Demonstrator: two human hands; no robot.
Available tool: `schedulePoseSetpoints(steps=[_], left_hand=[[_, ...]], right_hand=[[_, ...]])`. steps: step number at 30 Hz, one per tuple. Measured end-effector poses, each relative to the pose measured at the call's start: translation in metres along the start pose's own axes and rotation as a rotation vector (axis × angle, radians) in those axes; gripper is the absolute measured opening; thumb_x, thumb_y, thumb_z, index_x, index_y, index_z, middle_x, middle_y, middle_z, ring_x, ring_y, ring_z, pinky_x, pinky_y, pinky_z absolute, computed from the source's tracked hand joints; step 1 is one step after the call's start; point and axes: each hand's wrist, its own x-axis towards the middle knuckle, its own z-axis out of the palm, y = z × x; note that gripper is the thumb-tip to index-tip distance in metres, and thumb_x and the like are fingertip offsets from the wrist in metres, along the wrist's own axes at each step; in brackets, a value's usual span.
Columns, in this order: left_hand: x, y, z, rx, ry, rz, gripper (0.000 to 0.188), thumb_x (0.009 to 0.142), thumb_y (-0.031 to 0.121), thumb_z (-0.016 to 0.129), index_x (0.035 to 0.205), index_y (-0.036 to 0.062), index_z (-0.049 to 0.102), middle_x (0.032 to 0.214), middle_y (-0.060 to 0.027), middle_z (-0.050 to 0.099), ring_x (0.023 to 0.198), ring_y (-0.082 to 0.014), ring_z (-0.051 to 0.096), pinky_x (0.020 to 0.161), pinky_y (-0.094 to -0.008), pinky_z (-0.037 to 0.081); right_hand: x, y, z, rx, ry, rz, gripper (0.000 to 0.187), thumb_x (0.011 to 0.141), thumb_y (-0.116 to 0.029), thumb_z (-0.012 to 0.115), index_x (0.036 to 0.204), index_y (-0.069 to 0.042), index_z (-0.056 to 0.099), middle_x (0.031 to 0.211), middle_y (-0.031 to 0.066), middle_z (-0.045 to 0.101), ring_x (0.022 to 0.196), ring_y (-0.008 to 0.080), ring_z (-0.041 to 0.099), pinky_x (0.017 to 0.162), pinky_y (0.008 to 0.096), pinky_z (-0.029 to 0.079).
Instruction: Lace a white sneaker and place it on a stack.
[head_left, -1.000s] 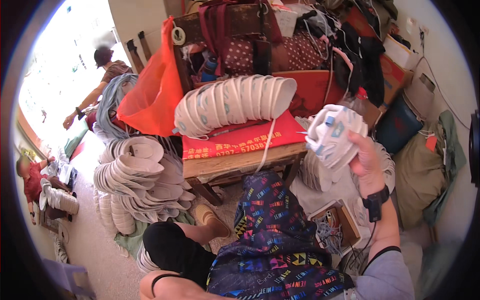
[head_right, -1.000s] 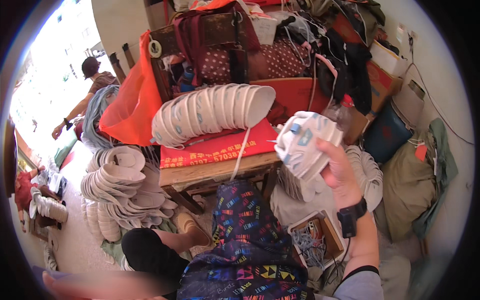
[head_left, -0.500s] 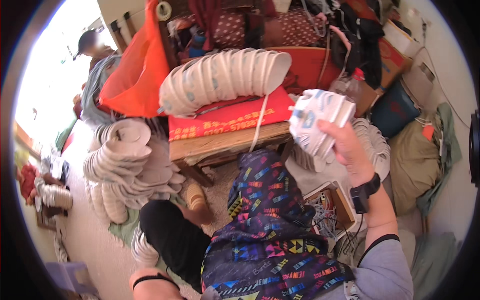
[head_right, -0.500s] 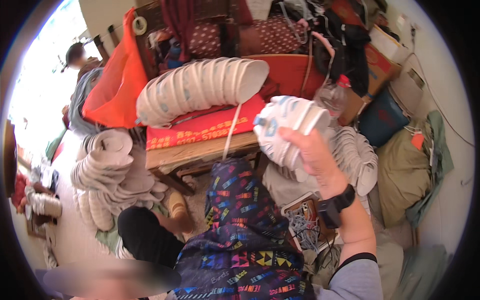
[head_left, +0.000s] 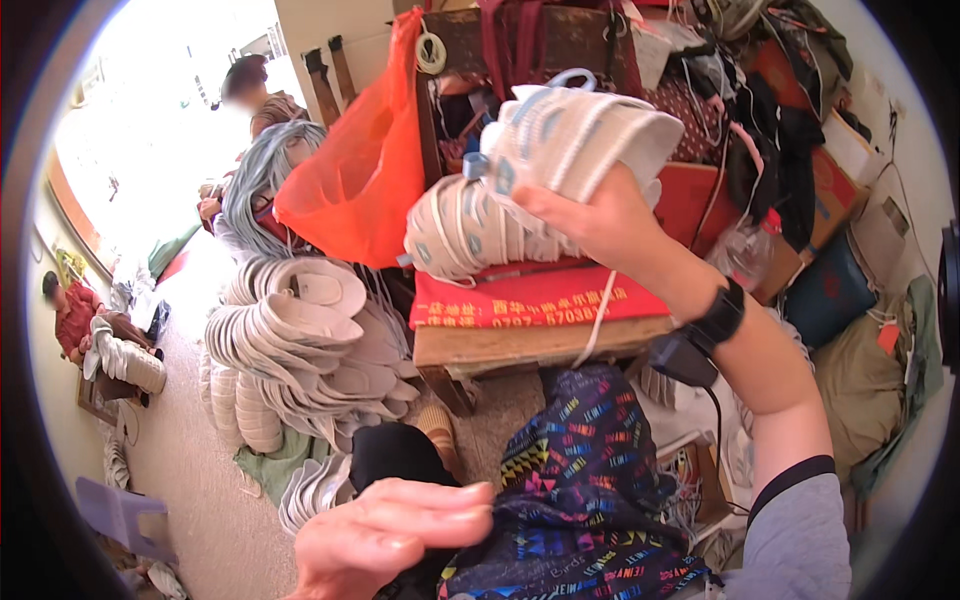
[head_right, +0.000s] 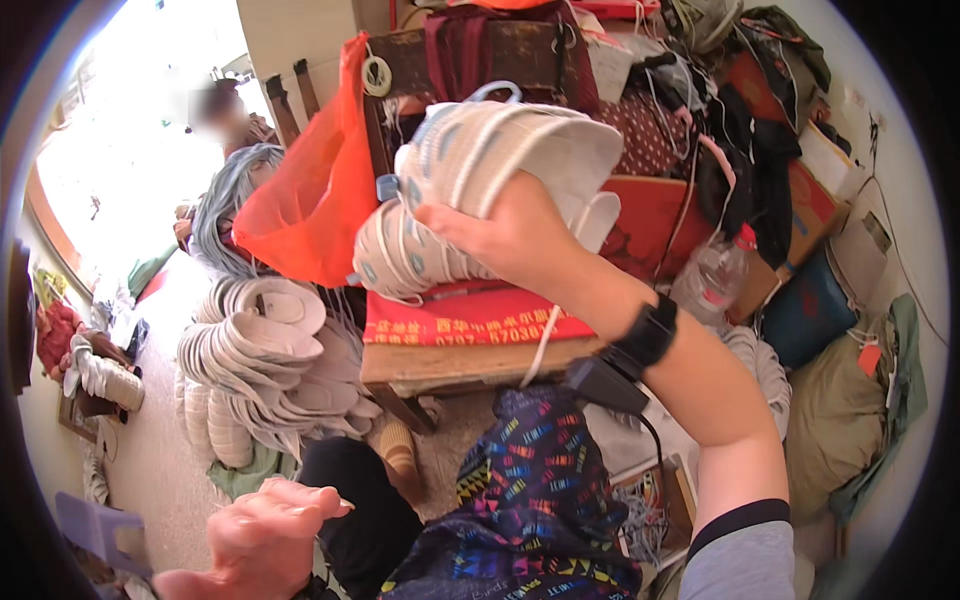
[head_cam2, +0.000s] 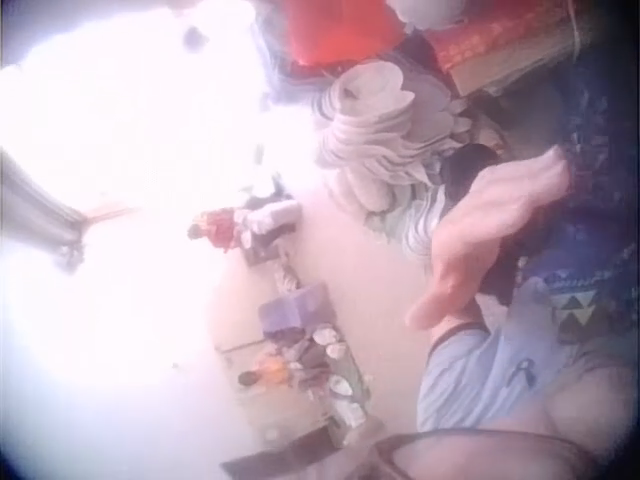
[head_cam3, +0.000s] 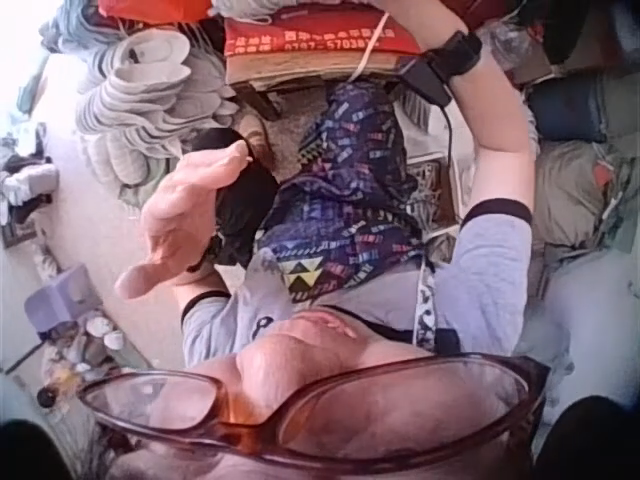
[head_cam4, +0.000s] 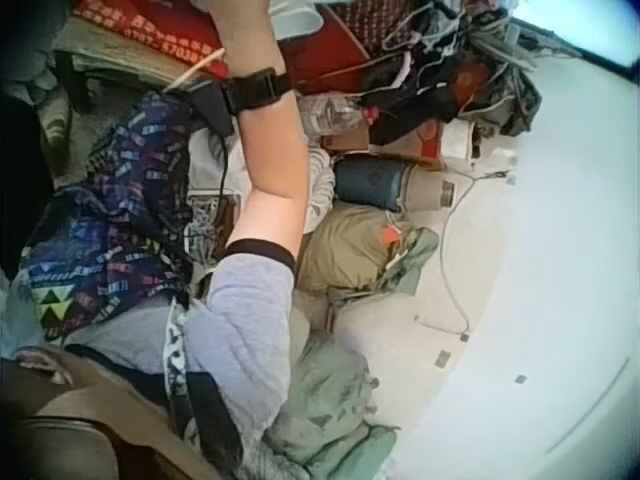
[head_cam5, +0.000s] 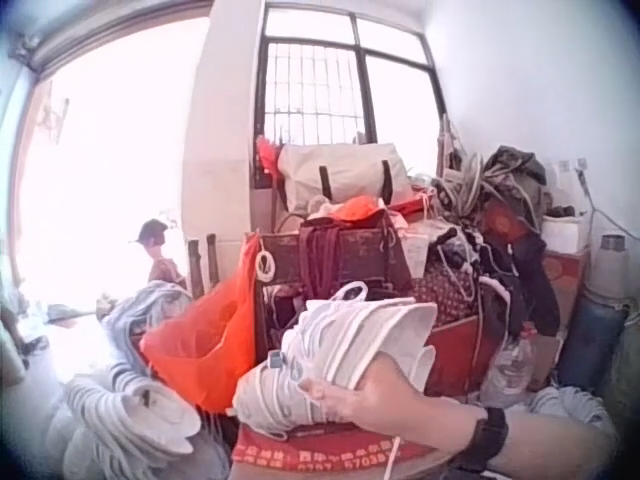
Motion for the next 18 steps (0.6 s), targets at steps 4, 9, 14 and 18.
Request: schedulePoseSetpoints(steps=[4,9,14,18], left_hand=[[-0.041,0.026,-0.028,0.274,0.274,-0.295,0.094,0.087,0.078,0.03,0.124,-0.0043,0.056,0.118,-0.0255,0.06,0.114,-0.0388,0.054,0.099,-0.0496,0.04],[-0.077,0.02,-0.041,0.264,0.521,-0.479,0.082,0.092,0.067,0.039,0.119,-0.0075,0.056,0.115,-0.0205,0.062,0.111,-0.0298,0.058,0.1,-0.0436,0.04],[-0.088,0.007,-0.053,0.239,0.544,-0.539,0.07,0.094,0.057,0.049,0.12,-0.0078,0.054,0.114,-0.0187,0.061,0.109,-0.0278,0.059,0.098,-0.0388,0.043],[-0.092,0.019,-0.057,0.263,0.71,-0.512,0.071,0.094,0.057,0.048,0.121,-0.0083,0.054,0.115,-0.0198,0.062,0.109,-0.0279,0.059,0.099,-0.0399,0.043]], right_hand=[[0.06,0.031,0.04,-0.064,-0.044,0.009,0.03,0.086,-0.022,0.067,0.106,0.0,0.065,0.095,0.0146,0.069,0.09,0.0295,0.065,0.079,0.0367,0.05],[0.103,0.106,0.093,-0.1,-0.028,0.042,0.035,0.086,-0.026,0.066,0.11,0.0,0.065,0.099,0.0149,0.068,0.092,0.0263,0.064,0.081,0.0349,0.049],[0.108,0.17,0.124,-0.268,-0.126,0.326,0.058,0.087,-0.049,0.058,0.118,0.0,0.061,0.103,0.0251,0.067,0.1,0.0395,0.064,0.087,0.0411,0.049],[0.11,0.163,0.131,-0.284,-0.097,0.331,0.062,0.086,-0.049,0.061,0.12,0.003,0.058,0.106,0.0265,0.066,0.105,0.0398,0.062,0.088,0.0409,0.049]])
